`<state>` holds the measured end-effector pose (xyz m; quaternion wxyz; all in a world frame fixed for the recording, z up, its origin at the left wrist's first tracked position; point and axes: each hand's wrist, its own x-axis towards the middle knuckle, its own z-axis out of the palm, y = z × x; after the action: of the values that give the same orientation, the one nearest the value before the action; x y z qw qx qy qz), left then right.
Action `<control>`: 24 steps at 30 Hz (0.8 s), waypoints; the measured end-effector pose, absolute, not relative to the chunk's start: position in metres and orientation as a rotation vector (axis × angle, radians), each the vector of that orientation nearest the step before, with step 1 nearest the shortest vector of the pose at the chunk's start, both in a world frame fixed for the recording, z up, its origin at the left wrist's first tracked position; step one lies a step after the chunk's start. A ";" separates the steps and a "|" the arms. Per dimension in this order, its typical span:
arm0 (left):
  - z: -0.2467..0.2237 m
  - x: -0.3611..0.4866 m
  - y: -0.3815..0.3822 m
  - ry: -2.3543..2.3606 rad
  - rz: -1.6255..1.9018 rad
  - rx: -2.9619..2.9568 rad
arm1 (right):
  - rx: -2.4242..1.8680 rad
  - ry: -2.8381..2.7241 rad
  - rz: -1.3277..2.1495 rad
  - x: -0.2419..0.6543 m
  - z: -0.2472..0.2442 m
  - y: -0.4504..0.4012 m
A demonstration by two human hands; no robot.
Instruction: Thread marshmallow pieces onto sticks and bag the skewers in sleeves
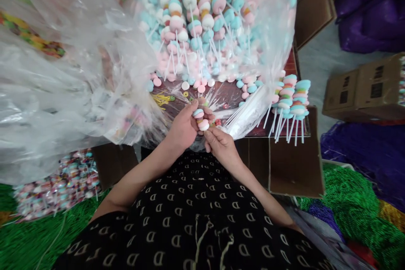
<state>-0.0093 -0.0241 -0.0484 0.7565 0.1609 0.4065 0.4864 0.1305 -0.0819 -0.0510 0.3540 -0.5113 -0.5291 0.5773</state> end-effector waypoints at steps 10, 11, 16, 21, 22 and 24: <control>-0.047 0.015 -0.038 0.978 1.249 0.544 | -1.353 -1.402 1.293 0.119 -0.054 -0.079; -0.048 0.014 -0.038 0.976 1.245 0.553 | -1.345 -1.411 1.308 0.119 -0.053 -0.078; -0.053 -0.010 -0.028 1.012 1.208 0.794 | -1.291 -1.185 1.505 0.129 -0.052 -0.074; -0.061 -0.059 0.007 1.502 1.106 1.658 | -1.233 -0.853 1.424 0.144 -0.049 -0.060; -0.062 -0.065 0.015 1.613 0.998 1.810 | -1.224 -0.827 1.413 0.146 -0.048 -0.056; -0.064 -0.071 0.029 1.814 0.781 1.975 | -1.219 -0.796 1.387 0.148 -0.046 -0.048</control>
<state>-0.0705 0.0288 -0.0638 0.1733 0.6965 0.6395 0.2755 0.1485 -0.0479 -0.0457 0.5358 -0.5120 -0.3341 0.5824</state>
